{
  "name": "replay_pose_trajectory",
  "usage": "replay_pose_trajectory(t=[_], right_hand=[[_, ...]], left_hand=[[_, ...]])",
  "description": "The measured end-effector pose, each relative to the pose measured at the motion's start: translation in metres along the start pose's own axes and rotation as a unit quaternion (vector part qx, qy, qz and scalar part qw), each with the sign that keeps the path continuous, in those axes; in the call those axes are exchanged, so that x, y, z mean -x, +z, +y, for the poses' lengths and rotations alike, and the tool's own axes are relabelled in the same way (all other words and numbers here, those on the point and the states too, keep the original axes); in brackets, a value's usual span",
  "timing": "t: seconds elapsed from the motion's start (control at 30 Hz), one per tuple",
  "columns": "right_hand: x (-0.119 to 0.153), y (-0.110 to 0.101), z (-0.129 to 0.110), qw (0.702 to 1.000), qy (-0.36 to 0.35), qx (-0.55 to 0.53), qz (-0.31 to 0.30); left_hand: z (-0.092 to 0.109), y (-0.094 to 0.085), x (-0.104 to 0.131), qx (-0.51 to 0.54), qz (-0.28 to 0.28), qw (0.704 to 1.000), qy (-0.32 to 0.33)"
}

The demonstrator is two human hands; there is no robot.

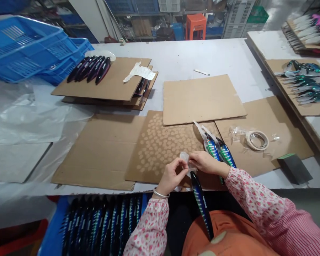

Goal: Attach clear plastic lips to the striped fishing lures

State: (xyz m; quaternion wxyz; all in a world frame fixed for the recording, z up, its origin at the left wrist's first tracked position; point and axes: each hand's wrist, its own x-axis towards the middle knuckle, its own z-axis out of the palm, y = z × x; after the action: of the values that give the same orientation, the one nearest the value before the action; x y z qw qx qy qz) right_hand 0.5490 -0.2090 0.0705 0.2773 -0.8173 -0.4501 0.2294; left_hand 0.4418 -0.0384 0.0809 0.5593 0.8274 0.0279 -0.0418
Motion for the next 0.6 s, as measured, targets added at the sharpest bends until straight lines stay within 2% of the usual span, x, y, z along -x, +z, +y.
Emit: replay_pose_trajectory(t=[0.2, 0.37, 0.47, 0.6], right_hand=[[-0.005, -0.006, -0.002, 0.998, 0.029, -0.051, -0.008], [0.000, -0.004, -0.003, 0.997, 0.029, -0.078, 0.002], [0.005, 0.003, -0.003, 0.996, 0.019, -0.085, 0.037], [0.009, 0.013, -0.003, 0.995, 0.022, -0.062, 0.076]], left_hand=[[-0.002, 0.014, -0.007, -0.102, 0.098, 0.990, 0.007], [0.002, 0.017, -0.008, -0.156, 0.118, 0.981, 0.012], [0.006, 0.017, -0.005, -0.184, 0.122, 0.975, 0.013], [0.011, 0.018, -0.003, -0.258, 0.156, 0.954, 0.000]])
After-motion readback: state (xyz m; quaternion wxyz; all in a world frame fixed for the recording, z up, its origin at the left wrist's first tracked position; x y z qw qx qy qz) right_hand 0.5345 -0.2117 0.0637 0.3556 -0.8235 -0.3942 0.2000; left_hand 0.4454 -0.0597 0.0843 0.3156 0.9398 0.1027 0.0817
